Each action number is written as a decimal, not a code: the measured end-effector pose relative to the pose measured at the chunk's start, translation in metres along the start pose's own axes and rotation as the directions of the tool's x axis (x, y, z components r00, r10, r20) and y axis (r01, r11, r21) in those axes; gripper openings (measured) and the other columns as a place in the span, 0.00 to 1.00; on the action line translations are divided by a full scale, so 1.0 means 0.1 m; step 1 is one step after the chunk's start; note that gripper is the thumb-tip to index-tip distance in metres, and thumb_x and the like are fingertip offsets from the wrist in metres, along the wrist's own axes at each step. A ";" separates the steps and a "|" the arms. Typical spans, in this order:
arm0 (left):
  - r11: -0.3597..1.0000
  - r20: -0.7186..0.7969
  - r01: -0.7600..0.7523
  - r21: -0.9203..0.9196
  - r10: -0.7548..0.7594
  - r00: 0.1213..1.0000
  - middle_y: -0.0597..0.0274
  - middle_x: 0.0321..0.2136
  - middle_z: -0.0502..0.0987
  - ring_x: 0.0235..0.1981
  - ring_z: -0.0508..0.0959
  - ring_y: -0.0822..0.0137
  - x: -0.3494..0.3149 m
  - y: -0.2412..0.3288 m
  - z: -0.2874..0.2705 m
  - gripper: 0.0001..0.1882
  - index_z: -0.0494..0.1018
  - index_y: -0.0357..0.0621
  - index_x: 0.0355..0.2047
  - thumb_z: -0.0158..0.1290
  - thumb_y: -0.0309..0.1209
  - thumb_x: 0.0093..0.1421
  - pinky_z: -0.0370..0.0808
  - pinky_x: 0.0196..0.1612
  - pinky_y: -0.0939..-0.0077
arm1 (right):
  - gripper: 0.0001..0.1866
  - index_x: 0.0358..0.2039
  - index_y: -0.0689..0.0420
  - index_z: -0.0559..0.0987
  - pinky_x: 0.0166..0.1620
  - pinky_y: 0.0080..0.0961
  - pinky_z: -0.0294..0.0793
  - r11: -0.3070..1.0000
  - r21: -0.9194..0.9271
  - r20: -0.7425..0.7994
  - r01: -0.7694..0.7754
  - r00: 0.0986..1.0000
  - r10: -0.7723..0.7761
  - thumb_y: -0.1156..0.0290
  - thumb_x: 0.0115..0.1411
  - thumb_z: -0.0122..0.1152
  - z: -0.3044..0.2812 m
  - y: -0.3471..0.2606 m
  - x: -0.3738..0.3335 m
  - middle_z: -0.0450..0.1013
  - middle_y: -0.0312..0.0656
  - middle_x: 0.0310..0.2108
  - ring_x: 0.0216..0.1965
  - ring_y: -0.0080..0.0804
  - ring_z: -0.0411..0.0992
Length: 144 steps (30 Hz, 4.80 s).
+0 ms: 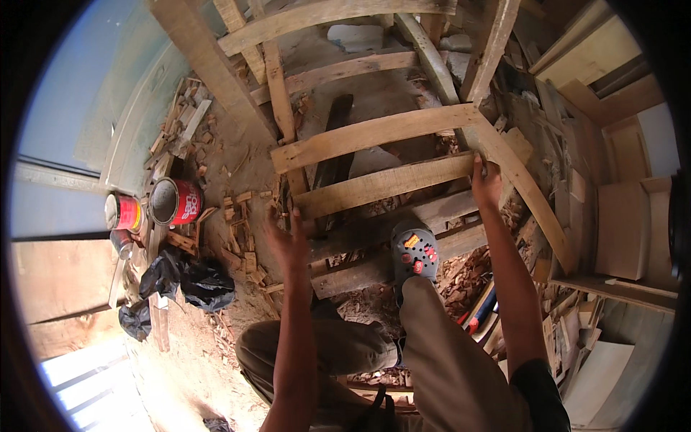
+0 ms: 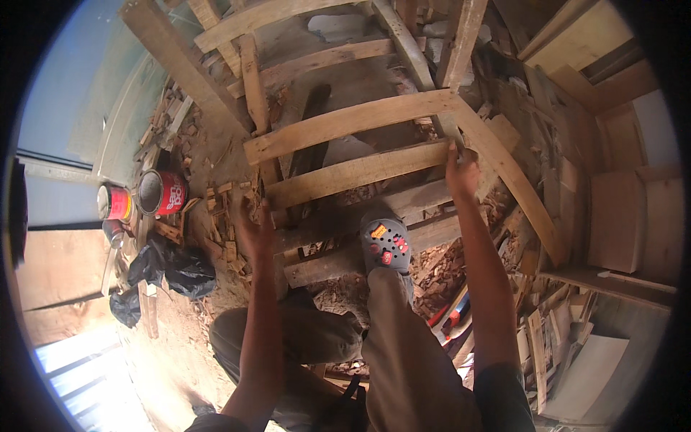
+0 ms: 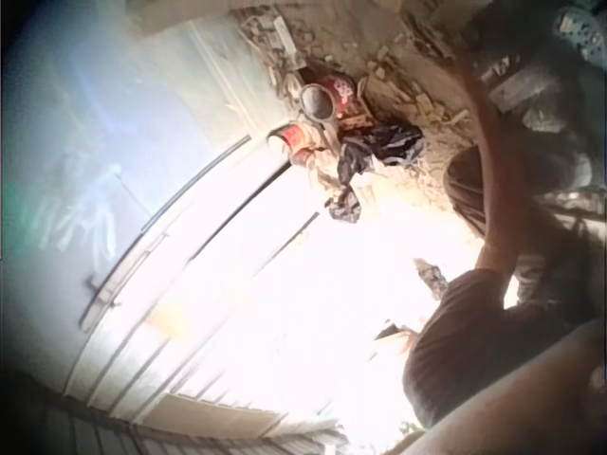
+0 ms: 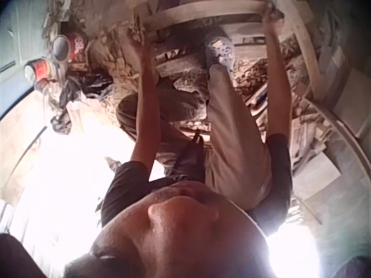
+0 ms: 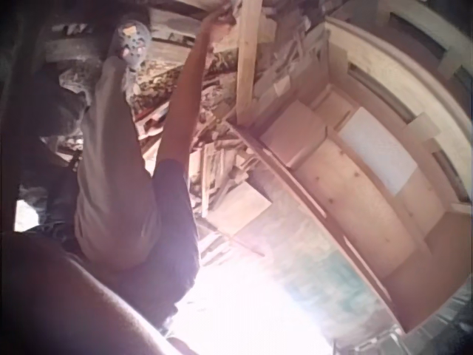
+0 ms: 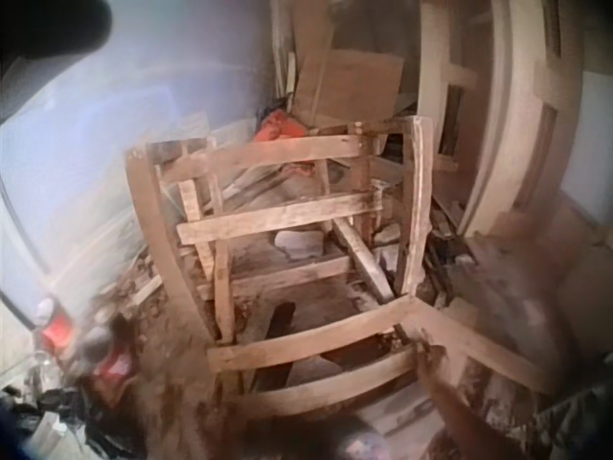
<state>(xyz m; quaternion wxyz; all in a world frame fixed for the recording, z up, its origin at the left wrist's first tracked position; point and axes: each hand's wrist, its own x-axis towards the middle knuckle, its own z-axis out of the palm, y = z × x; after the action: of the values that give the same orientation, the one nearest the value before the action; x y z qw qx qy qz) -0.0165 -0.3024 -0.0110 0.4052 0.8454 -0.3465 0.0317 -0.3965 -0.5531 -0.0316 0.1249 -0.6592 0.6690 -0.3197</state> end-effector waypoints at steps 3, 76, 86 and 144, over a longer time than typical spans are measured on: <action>0.985 0.230 0.098 -0.139 -0.064 0.971 0.41 0.50 0.77 0.49 0.79 0.47 -0.16 -0.05 0.15 0.26 0.70 0.32 0.58 0.52 0.41 0.69 0.76 0.50 0.59 | 0.29 0.52 0.66 0.76 0.59 0.47 0.66 0.988 -0.100 -0.045 0.117 0.992 -0.122 0.50 0.64 0.57 0.01 0.01 -0.20 0.71 0.58 0.52 0.55 0.58 0.69; 0.750 0.533 -0.623 0.222 0.442 0.721 0.54 0.62 0.61 0.66 0.59 0.51 1.94 0.63 0.99 0.39 0.53 0.46 0.69 0.55 0.45 0.62 0.42 0.69 0.35 | 0.31 0.68 0.41 0.61 0.66 0.55 0.53 0.572 -0.534 0.281 0.623 0.769 -0.574 0.67 0.64 0.52 0.70 -1.45 1.37 0.60 0.46 0.64 0.66 0.42 0.58; 0.698 0.456 -0.653 0.293 0.498 0.737 0.47 0.70 0.50 0.71 0.51 0.47 2.21 0.72 1.13 0.41 0.49 0.48 0.71 0.56 0.40 0.63 0.50 0.69 0.45 | 0.36 0.71 0.47 0.56 0.68 0.44 0.55 0.682 -0.477 0.256 0.554 0.830 -0.495 0.64 0.64 0.56 0.84 -1.43 1.74 0.55 0.49 0.68 0.70 0.47 0.53; 0.754 0.270 -0.574 0.318 0.508 0.818 0.45 0.72 0.42 0.73 0.43 0.50 1.70 0.67 1.29 0.43 0.44 0.36 0.71 0.44 0.53 0.67 0.38 0.72 0.47 | 0.43 0.68 0.61 0.53 0.65 0.43 0.62 0.975 0.178 0.183 0.134 0.969 -0.167 0.62 0.58 0.63 0.73 -0.95 1.59 0.61 0.64 0.63 0.64 0.58 0.61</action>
<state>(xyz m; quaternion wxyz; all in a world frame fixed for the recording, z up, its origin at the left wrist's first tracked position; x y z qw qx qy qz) 0.0419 -0.5173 0.0039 0.1737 0.7704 -0.5961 0.1445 -0.2934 -0.7179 0.0092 0.2198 -0.7240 0.5726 -0.3155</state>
